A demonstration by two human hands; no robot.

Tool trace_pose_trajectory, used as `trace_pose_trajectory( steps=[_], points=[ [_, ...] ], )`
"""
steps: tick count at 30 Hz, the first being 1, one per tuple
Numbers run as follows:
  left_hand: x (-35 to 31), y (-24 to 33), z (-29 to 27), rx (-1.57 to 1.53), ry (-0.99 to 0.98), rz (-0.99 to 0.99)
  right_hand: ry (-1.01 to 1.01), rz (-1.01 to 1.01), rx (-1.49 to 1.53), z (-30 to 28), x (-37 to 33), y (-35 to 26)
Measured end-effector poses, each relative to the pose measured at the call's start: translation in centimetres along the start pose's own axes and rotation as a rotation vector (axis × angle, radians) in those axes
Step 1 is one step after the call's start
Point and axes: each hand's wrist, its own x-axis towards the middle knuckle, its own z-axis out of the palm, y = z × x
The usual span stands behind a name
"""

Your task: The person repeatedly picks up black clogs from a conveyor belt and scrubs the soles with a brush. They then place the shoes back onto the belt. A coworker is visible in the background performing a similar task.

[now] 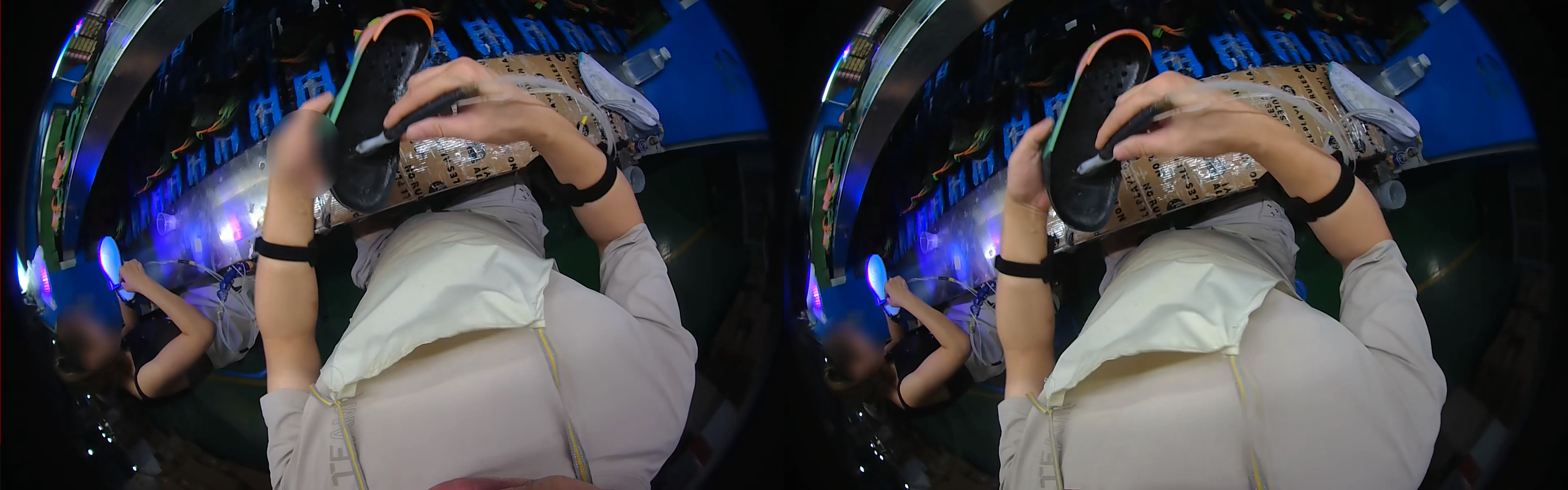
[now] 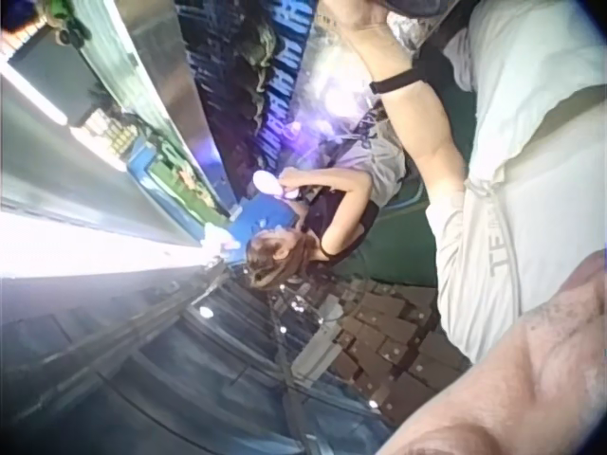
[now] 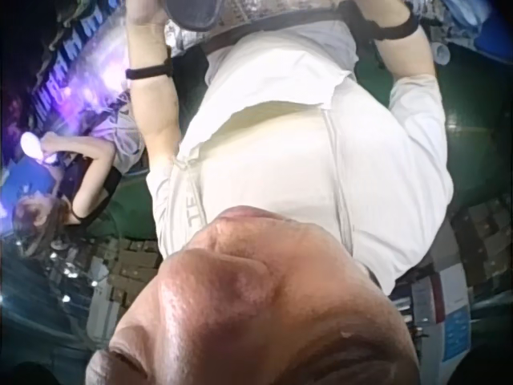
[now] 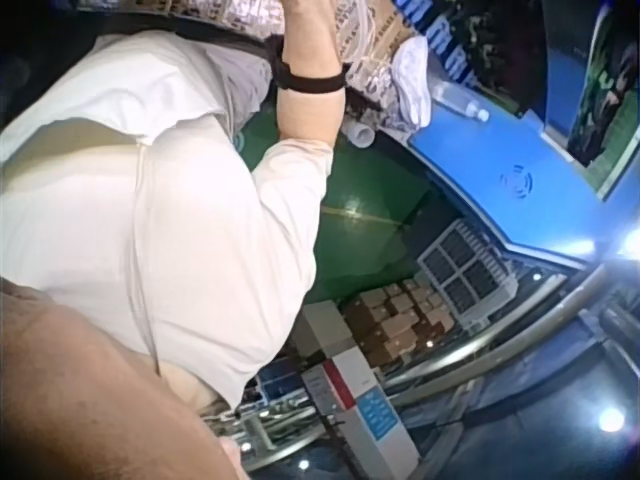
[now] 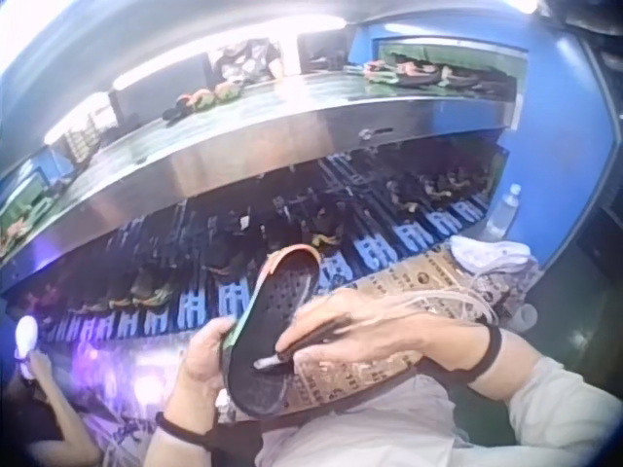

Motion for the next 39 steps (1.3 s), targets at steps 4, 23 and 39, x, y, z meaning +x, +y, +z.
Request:
trace_pose_trajectory(
  steps=[4, 23, 39],
  points=[
    [-1.4, -3.5, 1.0, -0.072, -0.152, 0.001, 0.226, 0.193, -0.01, -1.5, 0.2, 3.2],
    [-1.8, -6.4, -0.8, -0.097, 0.053, 0.236, 0.259, 0.249, 0.347, 1.9, -2.2, 0.3],
    [-1.4, -7.6, 0.2, 0.129, 0.282, 0.463, 0.339, 0.429, 0.023, 3.1, -4.1, 1.8]
  ],
)
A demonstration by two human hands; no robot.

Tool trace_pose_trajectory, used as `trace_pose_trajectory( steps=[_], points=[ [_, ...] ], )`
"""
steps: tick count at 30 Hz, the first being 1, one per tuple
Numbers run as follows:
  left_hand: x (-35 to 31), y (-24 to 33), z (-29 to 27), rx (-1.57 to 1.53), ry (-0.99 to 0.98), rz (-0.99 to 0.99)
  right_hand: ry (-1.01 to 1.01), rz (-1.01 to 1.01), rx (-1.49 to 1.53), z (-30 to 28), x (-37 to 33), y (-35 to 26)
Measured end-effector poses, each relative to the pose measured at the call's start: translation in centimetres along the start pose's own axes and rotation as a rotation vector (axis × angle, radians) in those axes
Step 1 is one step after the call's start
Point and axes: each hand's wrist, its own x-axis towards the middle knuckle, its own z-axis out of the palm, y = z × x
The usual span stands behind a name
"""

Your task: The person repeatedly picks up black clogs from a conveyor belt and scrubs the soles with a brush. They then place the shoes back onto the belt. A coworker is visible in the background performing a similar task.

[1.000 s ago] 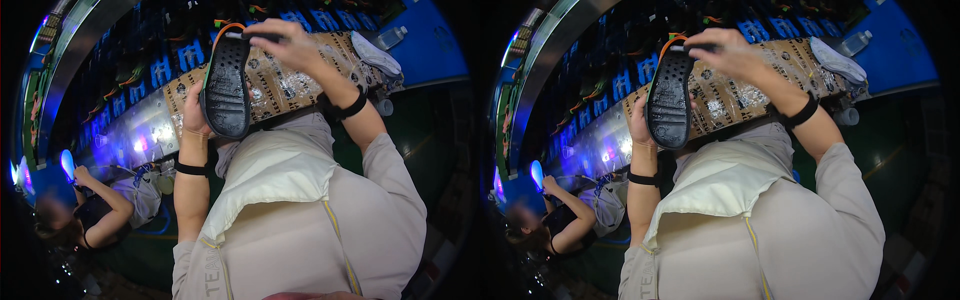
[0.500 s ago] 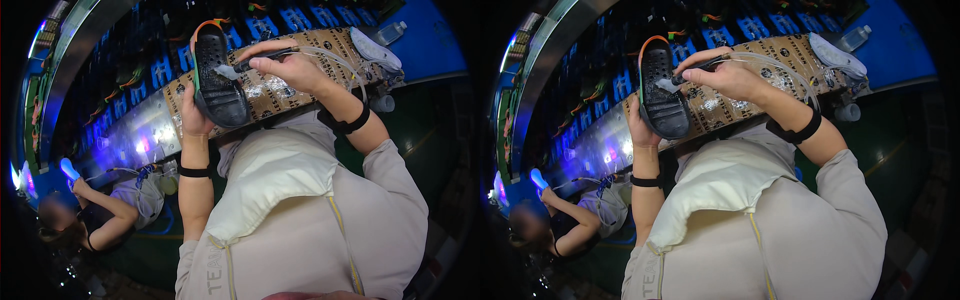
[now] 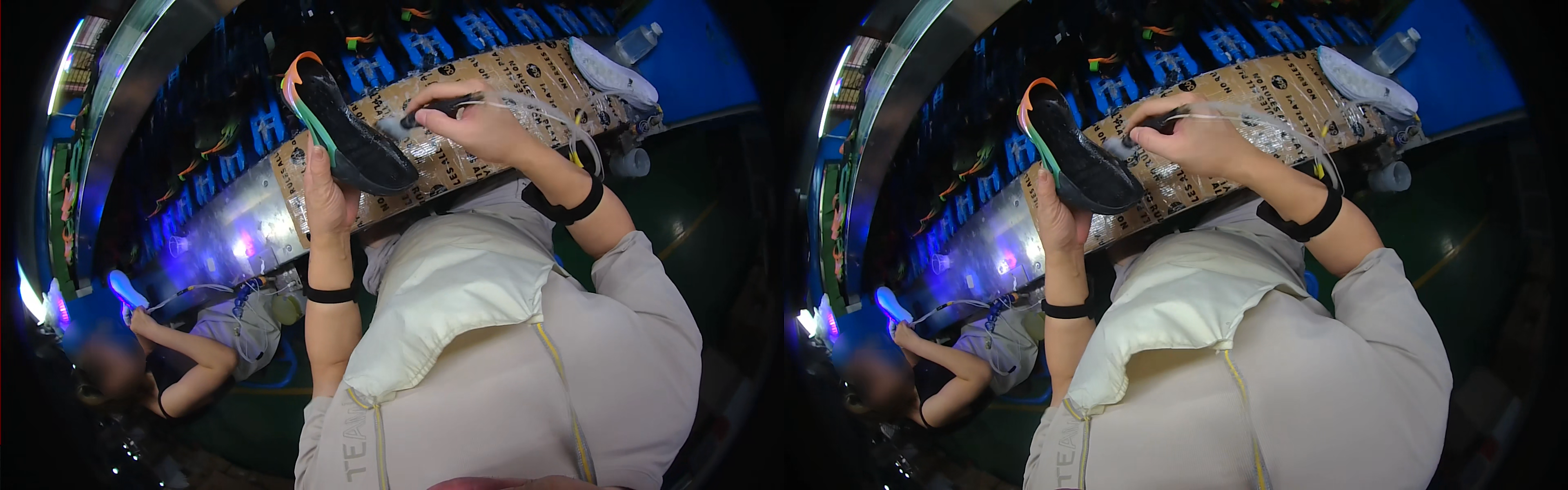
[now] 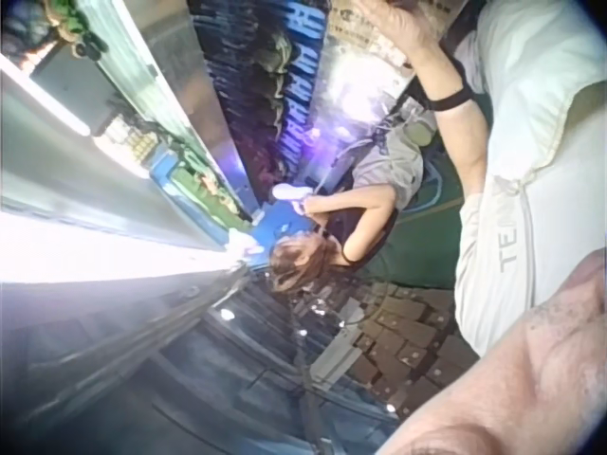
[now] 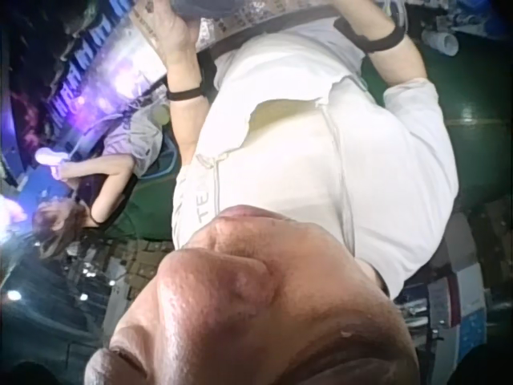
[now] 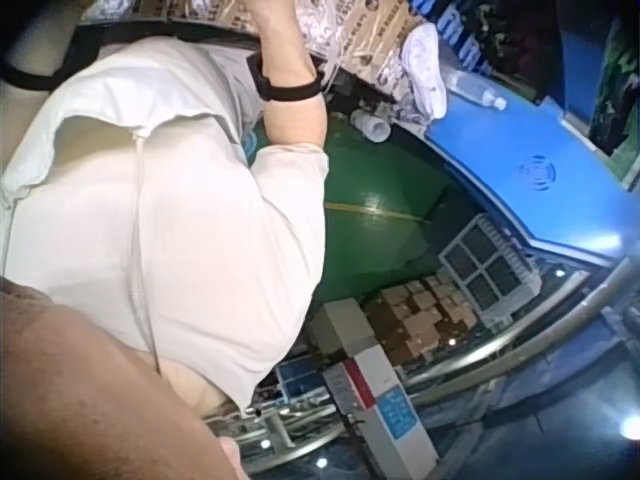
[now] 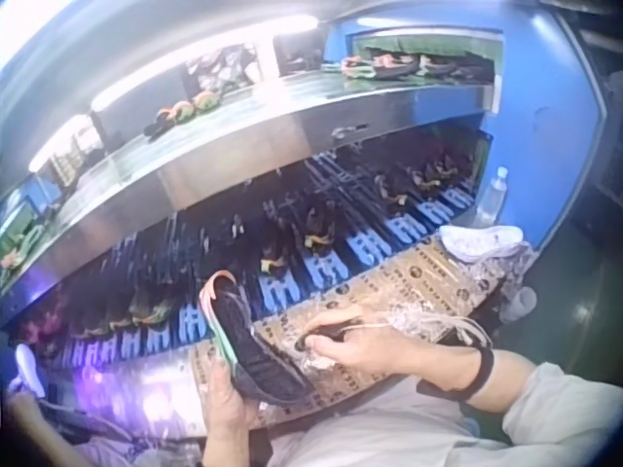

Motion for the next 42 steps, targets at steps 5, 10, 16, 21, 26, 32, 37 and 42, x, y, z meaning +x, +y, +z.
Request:
trace_pose_trajectory(
  steps=[5, 10, 16, 21, 26, 32, 37, 42],
  points=[
    [0.0, -0.4, -0.4, 0.009, 0.069, -0.001, 0.017, -0.003, -0.075, -0.1, -0.6, 1.7],
    [0.1, 0.3, -0.9, -0.339, 0.172, -0.139, 0.289, -0.129, -0.022, -0.8, 0.4, 5.3],
    [-1.7, 0.7, -1.2, -0.452, -0.024, -0.321, 0.497, -0.162, 0.016, 0.3, -0.2, 13.6],
    [1.7, 7.1, 8.5, -0.357, -0.358, -0.513, 0.47, -0.152, 0.013, 1.1, -0.9, 15.6],
    [15.1, 13.0, 24.4, -0.285, -0.767, -0.136, 0.482, -0.17, 0.004, 0.8, -0.8, 15.7],
    [18.7, 12.6, 31.9, 0.147, -0.48, -0.168, 0.492, -0.176, -0.016, 0.8, -0.7, 15.7],
    [19.2, 16.3, 23.7, 0.822, -0.378, 0.397, 0.451, -0.165, -0.014, 1.0, -0.5, 15.5],
    [20.6, 26.4, 13.2, 1.293, 0.146, 0.664, 0.49, -0.117, 0.017, 1.1, -0.7, 16.1]
  ],
)
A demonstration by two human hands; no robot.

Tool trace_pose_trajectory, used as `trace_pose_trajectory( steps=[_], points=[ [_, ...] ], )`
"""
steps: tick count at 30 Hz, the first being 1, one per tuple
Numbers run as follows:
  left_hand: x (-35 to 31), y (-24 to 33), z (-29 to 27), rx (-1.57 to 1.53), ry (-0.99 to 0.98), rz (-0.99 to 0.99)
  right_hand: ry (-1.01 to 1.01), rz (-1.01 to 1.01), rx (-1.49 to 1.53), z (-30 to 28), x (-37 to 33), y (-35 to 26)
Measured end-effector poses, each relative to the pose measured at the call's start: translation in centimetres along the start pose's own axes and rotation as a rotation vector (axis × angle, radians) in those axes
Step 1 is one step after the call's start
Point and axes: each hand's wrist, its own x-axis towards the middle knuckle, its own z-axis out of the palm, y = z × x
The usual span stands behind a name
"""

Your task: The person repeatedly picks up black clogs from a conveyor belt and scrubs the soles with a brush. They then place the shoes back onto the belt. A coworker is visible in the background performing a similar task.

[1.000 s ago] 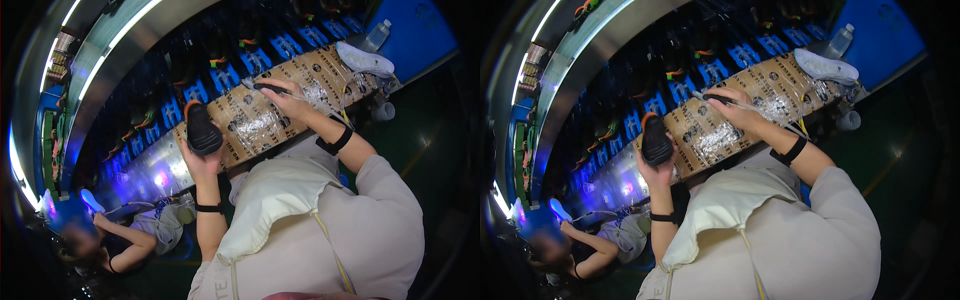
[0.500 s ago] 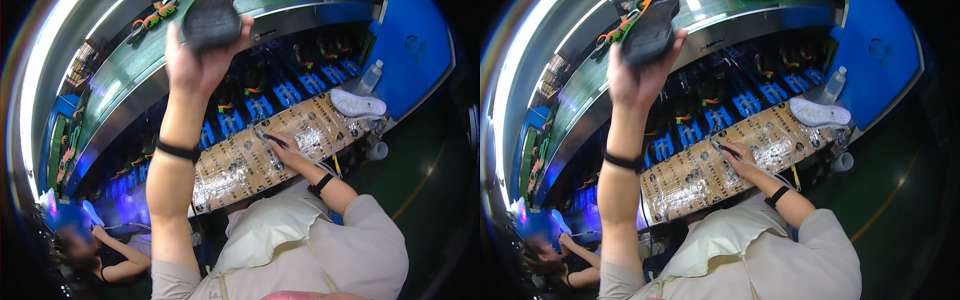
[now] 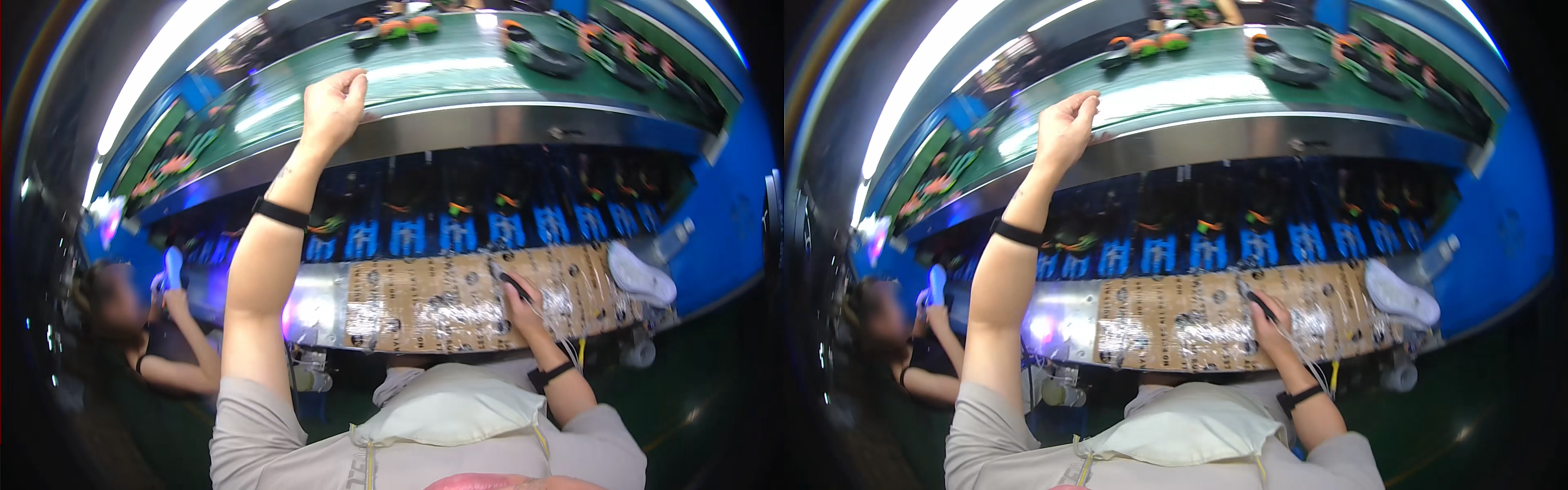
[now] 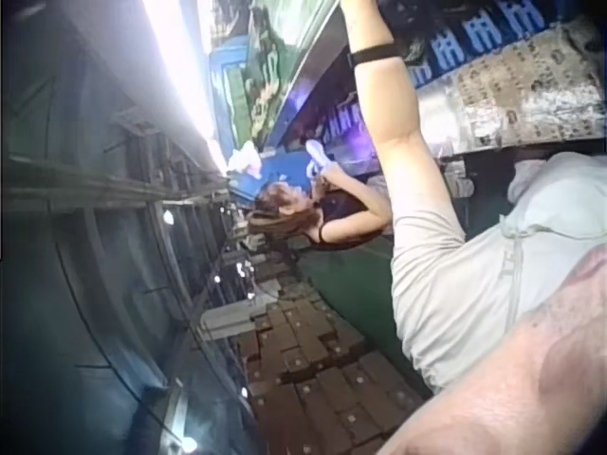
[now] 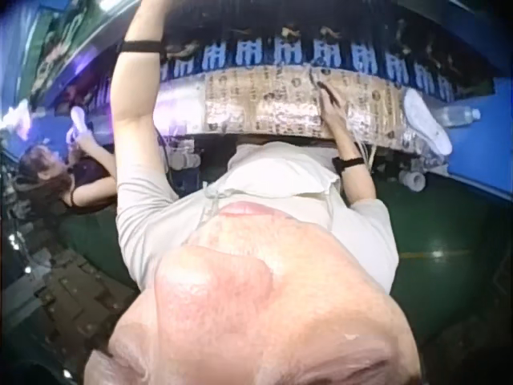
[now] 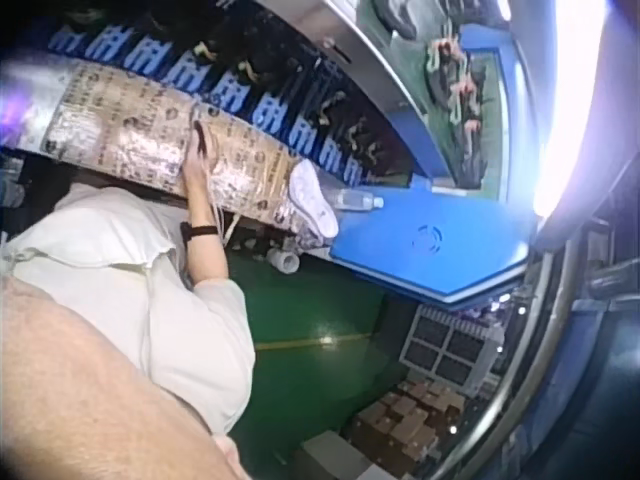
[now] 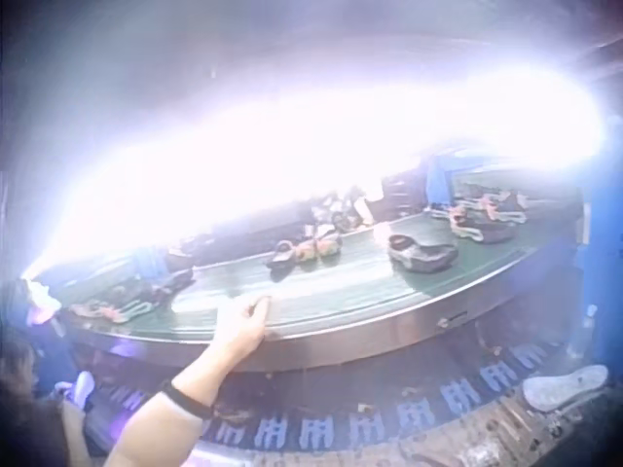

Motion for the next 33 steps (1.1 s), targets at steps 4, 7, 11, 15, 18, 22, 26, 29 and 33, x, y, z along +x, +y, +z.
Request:
trace_pose_trajectory(
  steps=[4, 7, 11, 15, 18, 22, 26, 29, 33],
  points=[
    [3.3, -14.7, -13.7, 1.083, 0.158, -0.102, -0.064, 0.068, 0.028, 0.5, 0.2, -1.1],
    [3.4, -17.3, -19.7, 1.293, 0.175, -0.457, -0.077, 0.087, 0.004, 0.0, 0.1, -1.3],
    [2.9, -23.0, -29.1, 1.438, 0.261, -0.713, -0.099, 0.102, -0.03, 0.0, -0.3, 0.0],
    [2.7, -24.4, -32.8, 1.437, -0.006, -0.741, -0.117, 0.137, -0.046, -0.2, -0.3, 0.6],
    [3.1, -24.0, -32.0, 1.475, 0.039, -0.657, -0.116, 0.113, -0.035, -0.1, -0.3, 0.4],
    [2.5, -25.8, -33.5, 1.557, -0.01, -0.402, -0.143, 0.078, -0.032, 0.3, 0.1, 0.5],
    [1.7, -23.0, -32.6, 1.495, -0.122, -0.222, -0.141, 0.092, -0.02, 0.4, -0.1, 0.2],
    [1.8, -20.0, -32.8, 1.323, -0.178, -0.117, -0.12, 0.099, 0.022, 0.6, -0.4, 1.7],
    [1.0, -16.6, -32.5, 0.943, 0.153, -0.355, -0.138, 0.199, 0.086, 0.1, -0.4, 3.4]
  ],
)
